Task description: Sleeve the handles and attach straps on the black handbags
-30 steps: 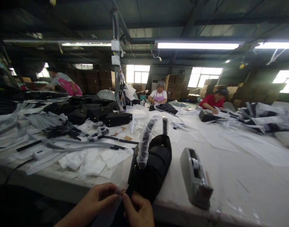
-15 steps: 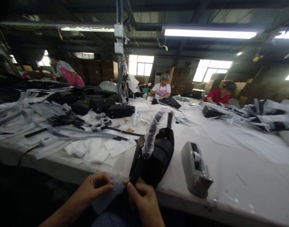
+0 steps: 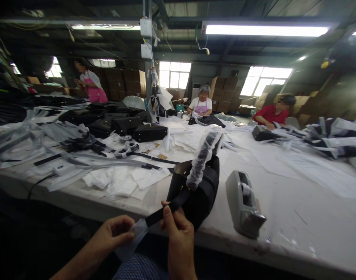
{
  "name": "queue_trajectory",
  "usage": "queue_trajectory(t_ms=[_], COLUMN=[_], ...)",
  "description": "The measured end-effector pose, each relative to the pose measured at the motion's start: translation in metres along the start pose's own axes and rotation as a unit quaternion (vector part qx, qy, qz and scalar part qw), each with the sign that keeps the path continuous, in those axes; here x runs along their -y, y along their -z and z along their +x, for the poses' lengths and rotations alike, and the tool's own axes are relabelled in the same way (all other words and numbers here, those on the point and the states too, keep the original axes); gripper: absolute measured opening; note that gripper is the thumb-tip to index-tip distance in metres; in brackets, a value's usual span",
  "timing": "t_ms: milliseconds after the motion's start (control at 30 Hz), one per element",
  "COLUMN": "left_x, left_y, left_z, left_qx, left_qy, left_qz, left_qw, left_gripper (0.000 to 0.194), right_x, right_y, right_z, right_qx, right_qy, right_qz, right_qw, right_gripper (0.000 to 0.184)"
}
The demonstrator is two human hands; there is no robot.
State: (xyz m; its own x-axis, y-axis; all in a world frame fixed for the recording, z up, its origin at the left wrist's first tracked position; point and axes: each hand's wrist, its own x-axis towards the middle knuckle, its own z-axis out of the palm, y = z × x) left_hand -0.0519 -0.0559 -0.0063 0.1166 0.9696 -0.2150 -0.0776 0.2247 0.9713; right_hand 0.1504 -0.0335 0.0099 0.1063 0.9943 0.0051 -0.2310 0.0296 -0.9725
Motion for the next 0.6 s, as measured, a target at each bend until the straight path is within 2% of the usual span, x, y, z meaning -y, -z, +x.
queue_trajectory(t_ms=[300,600], left_x=[0.0,0.004], left_y=[-0.004,-0.003], left_z=[-0.002,0.002], left_qx=[-0.021,0.007], left_qy=[-0.016,-0.016], left_qz=[-0.012,0.005], left_qw=[1.0,1.0], left_gripper=[0.03,0.026], right_x=[0.005,0.011], right_y=[-0.006,-0.006], right_z=[0.0,-0.002], right_qx=[0.004,0.029], right_qy=[0.012,-0.022], right_qz=[-0.058,-0.064], right_qw=[0.998,0.997], right_gripper=[0.033,0.037])
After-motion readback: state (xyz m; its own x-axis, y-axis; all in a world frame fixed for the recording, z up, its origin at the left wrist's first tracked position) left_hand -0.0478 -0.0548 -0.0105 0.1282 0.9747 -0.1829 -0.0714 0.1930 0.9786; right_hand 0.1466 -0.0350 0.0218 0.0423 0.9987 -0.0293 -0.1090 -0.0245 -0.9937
